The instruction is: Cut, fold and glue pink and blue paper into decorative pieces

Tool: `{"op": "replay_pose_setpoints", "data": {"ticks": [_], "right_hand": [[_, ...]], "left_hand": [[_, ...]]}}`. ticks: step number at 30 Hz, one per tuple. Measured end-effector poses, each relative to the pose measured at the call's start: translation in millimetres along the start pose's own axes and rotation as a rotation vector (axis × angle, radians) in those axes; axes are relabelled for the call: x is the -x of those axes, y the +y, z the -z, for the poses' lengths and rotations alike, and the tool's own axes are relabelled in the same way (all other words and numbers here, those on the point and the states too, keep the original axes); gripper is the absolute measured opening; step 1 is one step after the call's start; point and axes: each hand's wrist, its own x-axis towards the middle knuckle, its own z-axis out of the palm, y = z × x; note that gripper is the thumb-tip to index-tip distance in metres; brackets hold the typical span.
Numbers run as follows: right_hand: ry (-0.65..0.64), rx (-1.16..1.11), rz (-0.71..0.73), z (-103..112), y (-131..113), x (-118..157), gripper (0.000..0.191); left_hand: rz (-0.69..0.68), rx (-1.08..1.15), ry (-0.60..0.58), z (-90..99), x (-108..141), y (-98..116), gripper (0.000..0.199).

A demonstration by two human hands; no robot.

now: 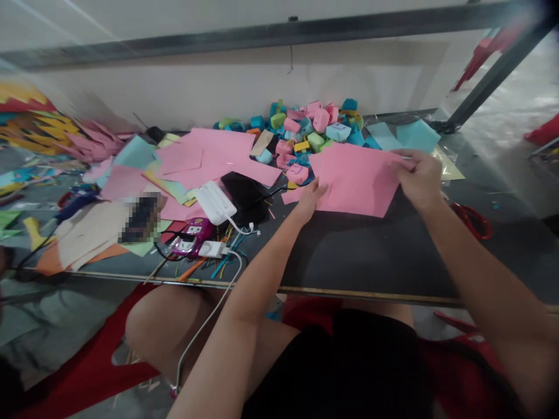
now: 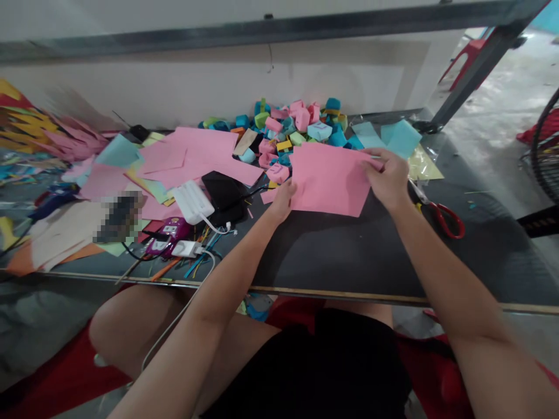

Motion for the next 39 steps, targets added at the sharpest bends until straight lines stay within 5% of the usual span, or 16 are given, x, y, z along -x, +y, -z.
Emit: {"op": "replay_pose_setpoints", "data": {"ticks": [5,9,14,22,27,39], "right_hand": [[0.052,-0.18,-0.004,-25.1,14.4,31.8,0.047],[-0.002,-0.4,-0.054,-41.8,28.2,44.2,0.068],[-0.078,-0.431,-0.078,-49.8,29.5,51.4,0.058],[0.042,-0.31,-0.023,-43.3,20.5,54.5,0.051],[-0.007,-0.2,0.096,-38.8,22.8,53.1,0.047],[-0.024,-0.243,0.151,-41.7,17.2,57.7,0.077]], "left_hand": [[0.159,0.039,0.176,-1.2,3.4,1.5,0.058],[0.122,0.087,0.286,0.3,-0.1,0.3,0.051],[0.093,0.054,0.322,3.7,-4.3,-1.0,0.053],[0.045,-0.003,0.215,0.2,0.8,5.3,0.059],[0.039,-0.075,0.091,-1.6,4.9,4.3,0.052],[0.031,-0.154,-0.023,-5.0,4.9,1.6,0.042]]}}
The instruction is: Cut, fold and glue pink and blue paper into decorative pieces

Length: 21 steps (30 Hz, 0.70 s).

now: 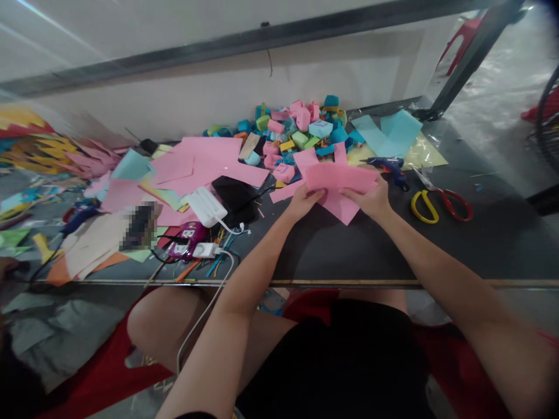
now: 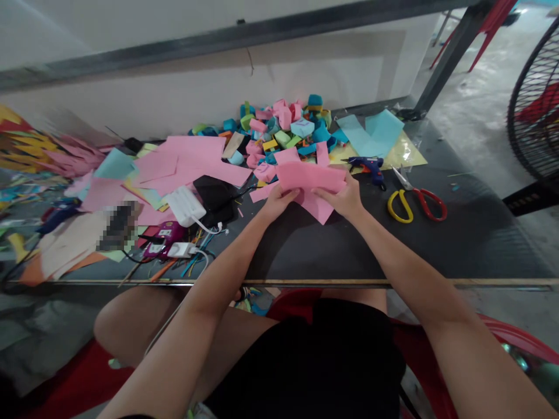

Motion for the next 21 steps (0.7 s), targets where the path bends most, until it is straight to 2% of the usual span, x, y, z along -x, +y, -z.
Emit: {"op": "replay_pose_setpoints", "data": {"ticks": [5,9,13,16,19,21], "right_hand": [[-0.001,-0.003,-0.029,1.3,-0.9,-2.4,0.079],[-0.093,-0.108,-0.073,-0.1,5.9,-3.4,0.083],[-0.137,-0.011,-0.104,-5.7,10.5,2.1,0.055],[-0.076,-0.002,-0.078,-9.5,15.8,4.4,0.046],[-0.027,-0.079,-0.071,-12.0,23.3,4.0,0.052],[-0.038,-0.133,-0.079,-13.5,27.7,3.2,0.055]], "left_hand": [[-0.02,-0.022,0.169,1.2,0.1,4.4,0.04],[-0.055,-0.03,0.251,2.6,-1.3,3.8,0.044],[-0.098,-0.037,0.325,2.7,-0.6,5.0,0.046],[-0.092,-0.04,0.318,0.7,0.6,6.9,0.05],[-0.132,-0.018,0.264,-2.3,0.4,5.9,0.057],[-0.151,0.015,0.23,-3.1,-1.1,2.1,0.06]]}}
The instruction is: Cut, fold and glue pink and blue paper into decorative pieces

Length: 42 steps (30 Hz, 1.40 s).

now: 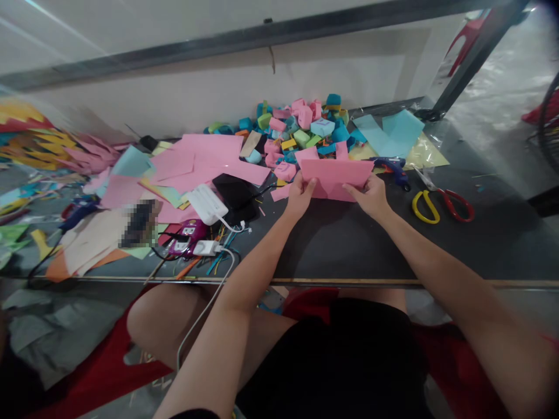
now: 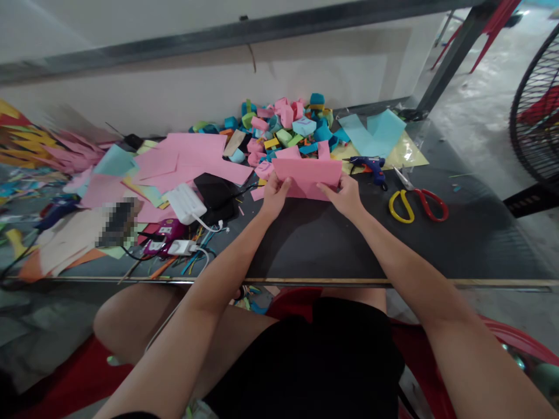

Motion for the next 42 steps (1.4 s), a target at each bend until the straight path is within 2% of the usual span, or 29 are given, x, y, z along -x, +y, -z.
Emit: {"op": "replay_pose_setpoints", "data": {"ticks": [3,6,9,16,22,29,36,39,42], "right_hand": [[-0.034,-0.073,-0.035,-2.1,2.8,-1.2,0.06],[-0.046,-0.118,-0.063,-4.1,0.5,-1.6,0.063],[-0.046,-0.122,-0.068,-4.8,-3.6,-0.9,0.063],[-0.059,-0.13,-0.086,-5.4,-4.9,2.5,0.071],[-0.048,-0.089,-0.105,-4.6,-4.9,2.5,0.069],[-0.057,-0.098,-0.078,-4.7,0.1,0.0,0.061],[-0.026,-0.044,-0.103,-2.4,-10.6,3.2,0.055],[-0.035,-0.063,-0.082,-3.9,-12.8,2.9,0.056],[-0.059,-0.089,-0.056,-5.9,-14.0,2.7,0.055]], "left_hand": [[0.014,0.08,-0.007,0.8,-2.5,-9.0,0.062],[0.09,0.158,-0.002,2.0,-3.7,-15.7,0.067],[0.16,0.197,-0.05,2.1,-3.2,-17.8,0.067],[0.19,0.287,-0.036,8.9,-10.5,-22.3,0.07],[0.159,0.22,-0.137,7.3,-7.7,-16.8,0.056],[0.12,0.265,-0.094,10.4,-11.2,-11.3,0.051],[0.168,0.283,-0.164,5.6,-5.4,-9.6,0.057],[0.181,0.27,-0.14,6.2,-6.4,-10.6,0.063],[0.218,0.27,-0.126,7.3,-5.4,-7.6,0.056]]}}
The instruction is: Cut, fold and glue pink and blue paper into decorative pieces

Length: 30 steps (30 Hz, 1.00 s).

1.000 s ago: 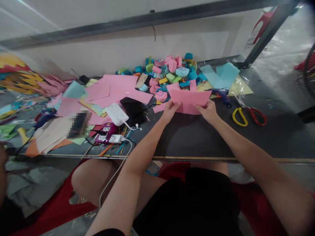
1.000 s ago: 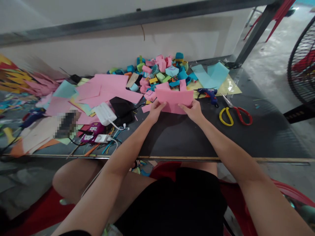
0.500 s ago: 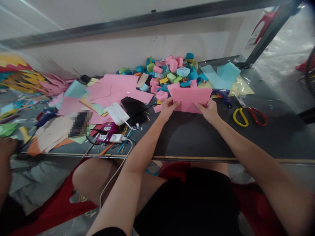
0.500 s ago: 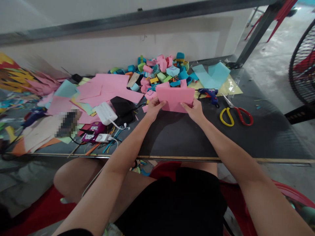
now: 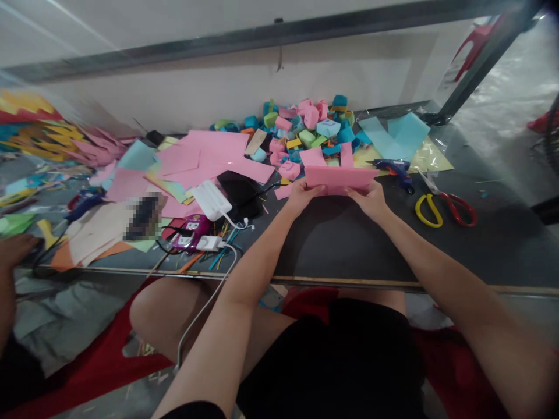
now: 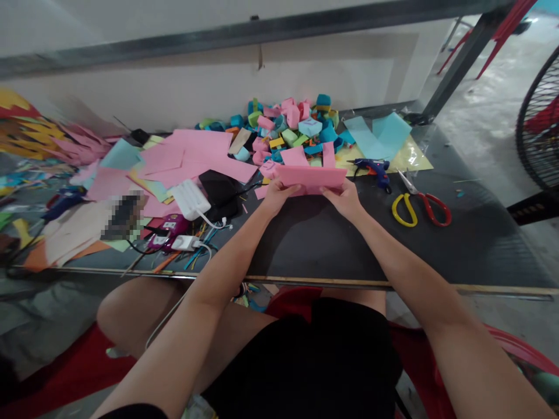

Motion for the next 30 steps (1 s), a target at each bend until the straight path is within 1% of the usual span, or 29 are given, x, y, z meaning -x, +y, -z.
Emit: {"op": "replay_pose_setpoints", "data": {"ticks": [3,5,8,11,14,17,19,20,21,22,24,25,26,28,29,30], "right_hand": [[-0.013,-0.008,0.001,0.7,0.4,0.2,0.053],[-0.011,0.009,-0.001,2.1,2.1,0.2,0.052],[-0.003,0.051,-0.016,3.0,6.6,0.1,0.055],[0.006,0.062,-0.043,1.9,11.9,0.0,0.06],[-0.014,0.003,-0.045,2.0,17.7,-1.3,0.07],[-0.078,-0.037,-0.056,5.1,23.3,-4.1,0.074],[-0.093,-0.03,-0.069,7.7,25.8,-5.9,0.073],[-0.091,-0.026,-0.073,8.6,26.5,-6.4,0.072],[-0.091,-0.023,-0.075,9.1,26.7,-6.5,0.071],[-0.095,-0.02,-0.077,9.2,26.4,-6.3,0.07],[-0.113,-0.008,-0.074,8.4,24.6,-5.0,0.067],[-0.125,0.005,-0.07,7.8,23.2,-4.1,0.066],[-0.136,0.019,-0.065,7.3,21.8,-3.1,0.064],[-0.146,0.046,-0.056,6.5,19.0,-1.3,0.061],[-0.145,0.054,-0.054,6.3,18.0,-0.6,0.059],[-0.141,0.058,-0.055,6.1,17.3,0.0,0.058]], "left_hand": [[0.014,-0.017,-0.041,-1.9,5.0,5.2,0.05],[0.019,-0.058,-0.057,-2.3,7.1,6.4,0.05],[0.034,-0.165,-0.057,0.0,5.3,2.0,0.05],[0.013,-0.303,-0.041,2.7,1.0,-4.2,0.039],[-0.034,-0.391,0.039,5.3,-2.4,-2.0,0.032],[-0.085,-0.4,0.204,17.6,-7.3,11.9,0.03],[-0.108,-0.408,0.394,35.4,-13.4,24.9,0.026],[-0.094,-0.441,0.484,46.8,-17.5,31.6,0.025],[-0.07,-0.494,0.555,59.1,-22.3,38.5,0.028],[-0.032,-0.563,0.593,71.9,-27.9,45.5,0.035],[0.087,-0.697,0.605,97.3,-40.8,60.7,0.049],[0.139,-0.754,0.604,109.9,-47.9,69.1,0.052],[0.161,-0.812,0.612,122.7,-54.9,78.2,0.053],[0.163,-0.947,0.661,150.6,-66.8,96.8,0.056],[0.165,-1.023,0.711,166.7,-70.6,105.3,0.06],[0.197,-1.11,0.766,184.6,-72.3,112.6,0.065]]}}
